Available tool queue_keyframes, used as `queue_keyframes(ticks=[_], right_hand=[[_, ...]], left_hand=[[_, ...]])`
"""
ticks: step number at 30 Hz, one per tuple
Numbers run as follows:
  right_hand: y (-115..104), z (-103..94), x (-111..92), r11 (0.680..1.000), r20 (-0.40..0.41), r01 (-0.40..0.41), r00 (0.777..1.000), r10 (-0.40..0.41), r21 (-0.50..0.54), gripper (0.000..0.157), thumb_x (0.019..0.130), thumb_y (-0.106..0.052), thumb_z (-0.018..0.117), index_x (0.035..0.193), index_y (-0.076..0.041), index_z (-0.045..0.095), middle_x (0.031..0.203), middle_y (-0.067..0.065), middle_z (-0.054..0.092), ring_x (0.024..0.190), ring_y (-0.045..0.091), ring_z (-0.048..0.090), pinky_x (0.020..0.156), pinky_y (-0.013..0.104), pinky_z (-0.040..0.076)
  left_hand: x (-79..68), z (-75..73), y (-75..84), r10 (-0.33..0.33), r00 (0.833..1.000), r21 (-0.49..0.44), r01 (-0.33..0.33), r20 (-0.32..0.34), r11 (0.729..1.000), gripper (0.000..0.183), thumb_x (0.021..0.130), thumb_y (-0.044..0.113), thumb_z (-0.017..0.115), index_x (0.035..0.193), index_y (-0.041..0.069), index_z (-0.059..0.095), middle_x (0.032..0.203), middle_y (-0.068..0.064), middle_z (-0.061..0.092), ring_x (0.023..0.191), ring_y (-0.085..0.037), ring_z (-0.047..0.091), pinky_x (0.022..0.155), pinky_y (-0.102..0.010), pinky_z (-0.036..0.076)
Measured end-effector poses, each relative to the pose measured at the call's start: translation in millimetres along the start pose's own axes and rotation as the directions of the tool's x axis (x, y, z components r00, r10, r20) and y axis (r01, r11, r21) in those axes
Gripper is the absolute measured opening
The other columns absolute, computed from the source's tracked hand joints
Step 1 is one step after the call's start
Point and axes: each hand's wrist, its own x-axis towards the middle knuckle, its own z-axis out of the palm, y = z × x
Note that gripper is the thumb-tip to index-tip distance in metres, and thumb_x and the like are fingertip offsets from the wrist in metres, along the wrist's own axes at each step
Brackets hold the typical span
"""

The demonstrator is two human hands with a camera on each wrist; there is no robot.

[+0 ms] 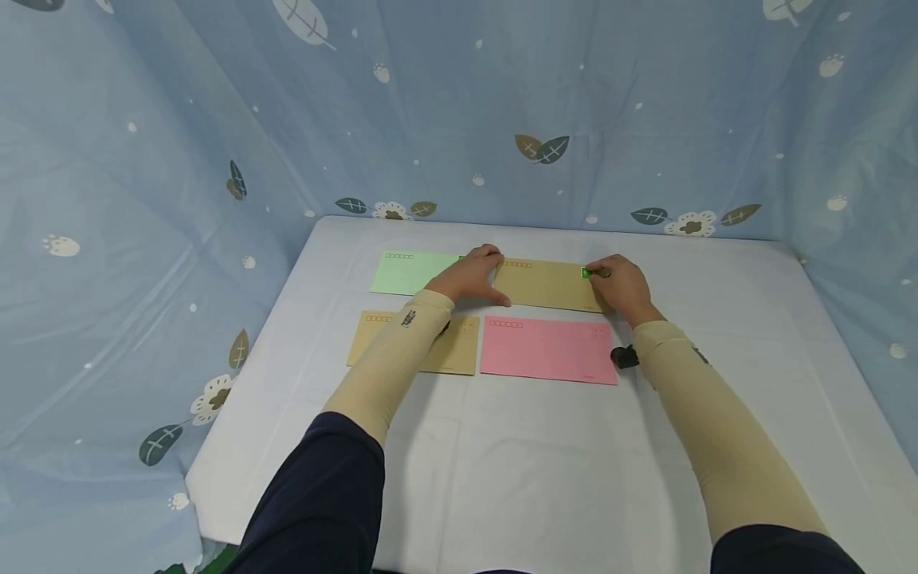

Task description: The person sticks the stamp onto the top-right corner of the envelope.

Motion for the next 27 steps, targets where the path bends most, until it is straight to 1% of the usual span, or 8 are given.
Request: queue_keyframes(ticks=[6,10,14,20,27], right_hand=[[-1,-1.5,0,1.0,0.004,-0.012,1.0,0.012,0.0,0.029,0.1,-0.01,0.061,0.126,-0.001,0.069,0.136,0.023,0.056,0.128,0.042,0.051,0.109,0.057,0.04],[-1,-1.9,0,1.0,0.002,-0.008,1.0,0.008,0.01,0.03,0.1,-0.01,0.062,0.128,-0.001,0.068,0.136,0.024,0.057,0.126,0.042,0.053,0.107,0.056,0.041],[-3,-2.8,-1,0.999,0.007,-0.006,1.0,0.006,0.036,0.031,0.1,-0.01,0.061,0.129,0.0,0.067,0.135,0.025,0.058,0.12,0.042,0.056,0.101,0.056,0.045],[-6,-7.2,-3,0.997,0.013,-0.038,0.999,0.037,0.071,0.034,0.1,-0.012,0.06,0.132,-0.001,0.065,0.136,0.025,0.057,0.113,0.04,0.057,0.095,0.055,0.048],[-8,-13.1,-1,0.994,0.026,-0.059,0.998,0.057,0.09,0.036,0.102,-0.015,0.057,0.134,-0.002,0.064,0.141,0.024,0.053,0.119,0.041,0.055,0.099,0.057,0.046]], left_hand=[[-1.0,-2.0,2.1,0.006,1.0,-0.008,-0.006,0.002,1.0,0.107,0.079,0.06,0.081,0.16,0.008,0.032,0.164,-0.006,0.024,0.151,-0.022,0.022,0.12,-0.037,0.029],[0.0,-1.7,1.3,0.005,1.0,-0.004,-0.004,0.003,1.0,0.107,0.079,0.061,0.081,0.159,0.009,0.033,0.164,-0.006,0.025,0.151,-0.022,0.023,0.12,-0.036,0.029],[1.3,-0.3,-0.5,-0.001,1.0,-0.003,0.001,0.009,1.0,0.107,0.079,0.061,0.081,0.16,0.009,0.032,0.164,-0.006,0.024,0.151,-0.022,0.022,0.12,-0.037,0.029],[2.6,1.3,-2.5,-0.011,1.0,0.009,0.011,0.01,1.0,0.108,0.079,0.063,0.08,0.16,0.01,0.032,0.164,-0.005,0.024,0.151,-0.022,0.022,0.12,-0.036,0.029],[2.7,-0.3,-0.6,-0.003,1.0,0.002,0.003,0.01,1.0,0.108,0.079,0.062,0.08,0.16,0.009,0.032,0.164,-0.006,0.024,0.151,-0.022,0.022,0.12,-0.036,0.029]])
